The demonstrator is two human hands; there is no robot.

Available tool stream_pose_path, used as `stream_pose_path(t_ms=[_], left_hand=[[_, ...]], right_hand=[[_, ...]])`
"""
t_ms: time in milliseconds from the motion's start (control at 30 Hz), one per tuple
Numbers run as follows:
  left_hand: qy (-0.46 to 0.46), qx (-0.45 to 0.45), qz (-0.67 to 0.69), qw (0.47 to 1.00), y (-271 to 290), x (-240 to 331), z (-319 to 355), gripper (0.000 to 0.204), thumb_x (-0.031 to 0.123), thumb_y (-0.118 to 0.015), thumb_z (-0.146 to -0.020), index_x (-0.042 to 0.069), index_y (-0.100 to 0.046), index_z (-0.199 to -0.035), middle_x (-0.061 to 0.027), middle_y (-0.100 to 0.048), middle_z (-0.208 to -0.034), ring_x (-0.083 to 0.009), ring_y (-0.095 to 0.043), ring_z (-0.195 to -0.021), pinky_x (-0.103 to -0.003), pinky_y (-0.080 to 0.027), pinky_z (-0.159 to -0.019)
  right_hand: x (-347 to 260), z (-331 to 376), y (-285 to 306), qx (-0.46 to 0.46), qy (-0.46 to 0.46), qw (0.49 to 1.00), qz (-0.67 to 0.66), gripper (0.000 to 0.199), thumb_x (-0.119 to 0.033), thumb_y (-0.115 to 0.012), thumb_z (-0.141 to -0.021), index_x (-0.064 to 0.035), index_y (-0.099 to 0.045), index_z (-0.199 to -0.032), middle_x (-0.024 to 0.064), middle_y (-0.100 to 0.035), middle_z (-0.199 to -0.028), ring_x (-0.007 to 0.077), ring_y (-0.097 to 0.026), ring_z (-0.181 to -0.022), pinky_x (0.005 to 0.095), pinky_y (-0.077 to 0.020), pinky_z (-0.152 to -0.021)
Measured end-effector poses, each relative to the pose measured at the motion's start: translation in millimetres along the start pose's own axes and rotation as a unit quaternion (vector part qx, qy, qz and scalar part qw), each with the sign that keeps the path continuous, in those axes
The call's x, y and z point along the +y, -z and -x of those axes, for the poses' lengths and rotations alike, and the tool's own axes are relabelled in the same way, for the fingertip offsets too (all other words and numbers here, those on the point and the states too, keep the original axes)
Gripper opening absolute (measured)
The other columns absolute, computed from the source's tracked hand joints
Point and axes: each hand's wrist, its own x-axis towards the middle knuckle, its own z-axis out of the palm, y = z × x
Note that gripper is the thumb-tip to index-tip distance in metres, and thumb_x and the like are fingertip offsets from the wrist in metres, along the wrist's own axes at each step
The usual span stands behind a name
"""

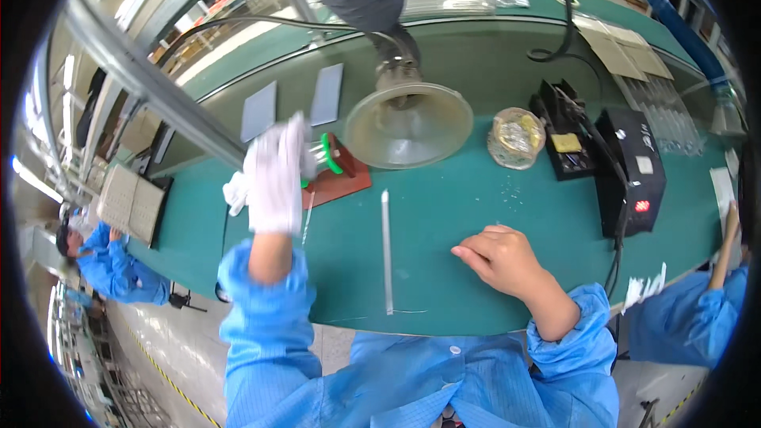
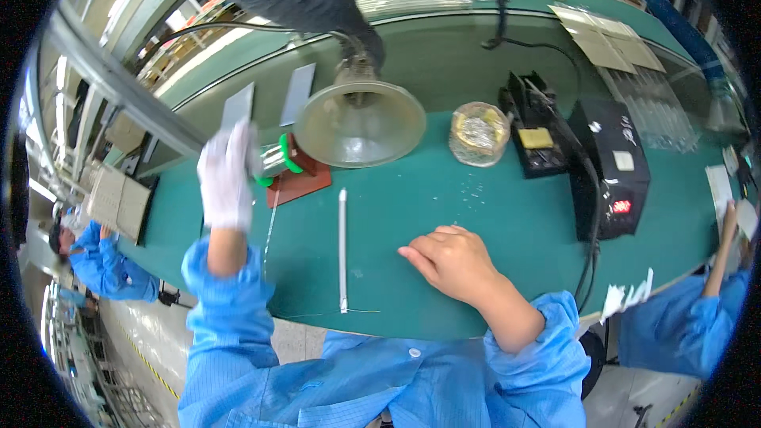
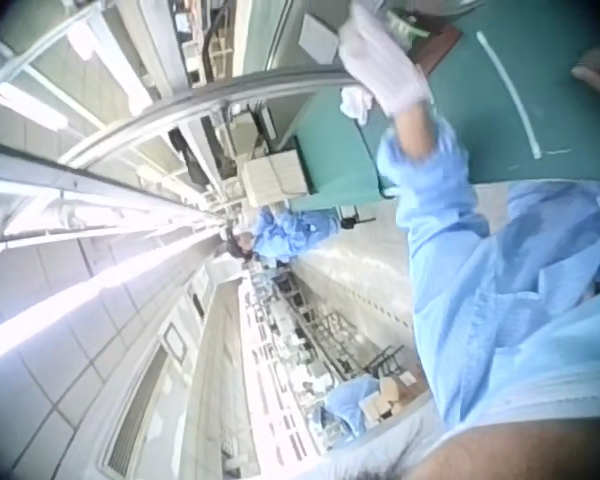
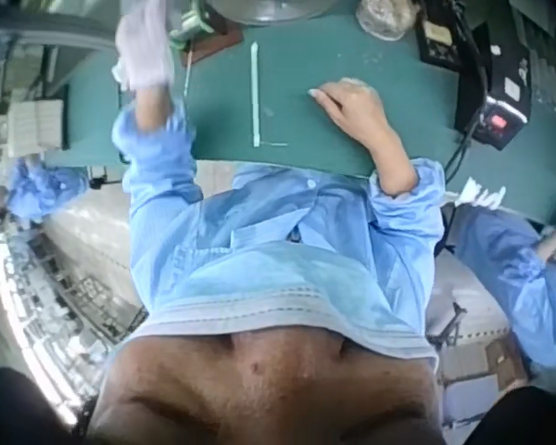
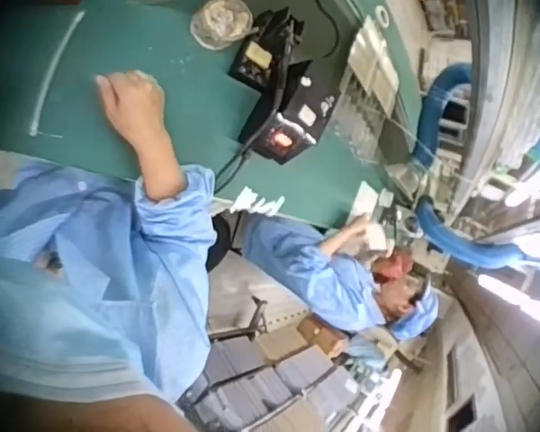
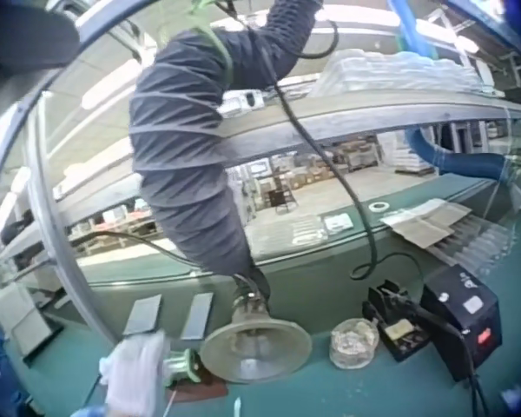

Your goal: The person solders an LED circuit board using a soldering iron and solder wire. The person then turns over the board, peels tape off it, separates it, and solders another circuit board.

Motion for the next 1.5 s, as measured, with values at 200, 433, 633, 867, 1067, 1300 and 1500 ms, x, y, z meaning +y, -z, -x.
stream_pose_path(t_ms=[200,433,633,867,1067,1300,1500], left_hand=[[-0.195,-0.205,0.337,0.898,42,96,51,0.074,0.05,-0.072,-0.059,0.006,-0.053,-0.116,-0.0173,-0.054,-0.114,-0.0335,-0.05,-0.109,-0.047,-0.035,-0.096],[-0.319,-0.358,0.328,0.814,33,129,46,0.084,0.059,-0.068,-0.062,0.002,-0.046,-0.121,-0.0183,-0.043,-0.123,-0.0343,-0.035,-0.126,-0.055,-0.018,-0.105],[-0.377,-0.364,0.337,0.782,6,162,90,0.084,0.058,-0.069,-0.061,0.003,-0.048,-0.122,-0.0176,-0.044,-0.125,-0.0331,-0.038,-0.124,-0.057,-0.02,-0.104],[-0.366,-0.401,0.268,0.796,-1,182,97,0.068,0.047,-0.066,-0.07,0.01,-0.048,-0.124,-0.0133,-0.044,-0.127,-0.0294,-0.038,-0.124,-0.058,-0.023,-0.101],[-0.379,-0.33,0.25,0.828,-14,184,97,0.039,0.025,-0.059,-0.073,0.019,-0.056,-0.111,-0.0051,-0.054,-0.11,-0.0221,-0.05,-0.109,-0.053,-0.031,-0.095],[-0.357,-0.298,0.255,0.847,-19,188,108,0.038,0.024,-0.054,-0.078,0.018,-0.056,-0.115,-0.0093,-0.054,-0.119,-0.0262,-0.049,-0.115,-0.057,-0.037,-0.093],[-0.377,-0.296,0.237,0.845,-19,186,107,0.044,0.028,-0.052,-0.077,0.018,-0.055,-0.12,-0.0099,-0.053,-0.12,-0.0274,-0.045,-0.119,-0.059,-0.031,-0.096]], right_hand=[[-26,-4,13,0.001,0.039,0.997,0.072,0.012,-0.018,-0.067,-0.079,-0.0053,-0.067,-0.077,0.0072,-0.058,-0.062,0.0229,-0.056,-0.058,0.0356,-0.0453,-0.055],[-70,49,146,0.116,0.028,0.981,-0.15,0.028,-0.02,-0.065,-0.082,-0.0041,-0.063,-0.059,0.0035,-0.056,-0.05,0.015,-0.048,-0.038,0.0284,-0.0354,-0.038],[18,46,263,0.278,-0.289,0.909,0.114,0.041,-0.033,-0.055,-0.091,-0.0043,-0.054,-0.061,-0.0032,-0.042,-0.049,0.0034,-0.037,-0.043,0.0222,-0.025,-0.041],[215,17,317,0.173,-0.316,0.889,0.282,0.034,-0.034,-0.059,-0.086,-0.0006,-0.064,-0.082,0.0052,-0.059,-0.06,0.0175,-0.054,-0.053,0.03,-0.0405,-0.052],[296,-45,296,0.05,-0.21,0.836,0.505,0.042,-0.036,-0.058,-0.085,-0.0024,-0.058,-0.109,0.0184,-0.064,-0.094,0.0358,-0.059,-0.09,0.0435,-0.0472,-0.077],[346,-94,270,-0.033,-0.175,0.822,0.541,0.051,-0.038,-0.059,-0.083,-0.0021,-0.05,-0.118,0.0163,-0.061,-0.096,0.0332,-0.058,-0.092,0.0424,-0.0477,-0.076],[394,-108,250,0.005,-0.035,0.798,0.602,0.027,-0.028,-0.063,-0.077,-0.0056,-0.059,-0.091,0.0078,-0.063,-0.082,0.0232,-0.062,-0.081,0.0356,-0.0507,-0.063]])
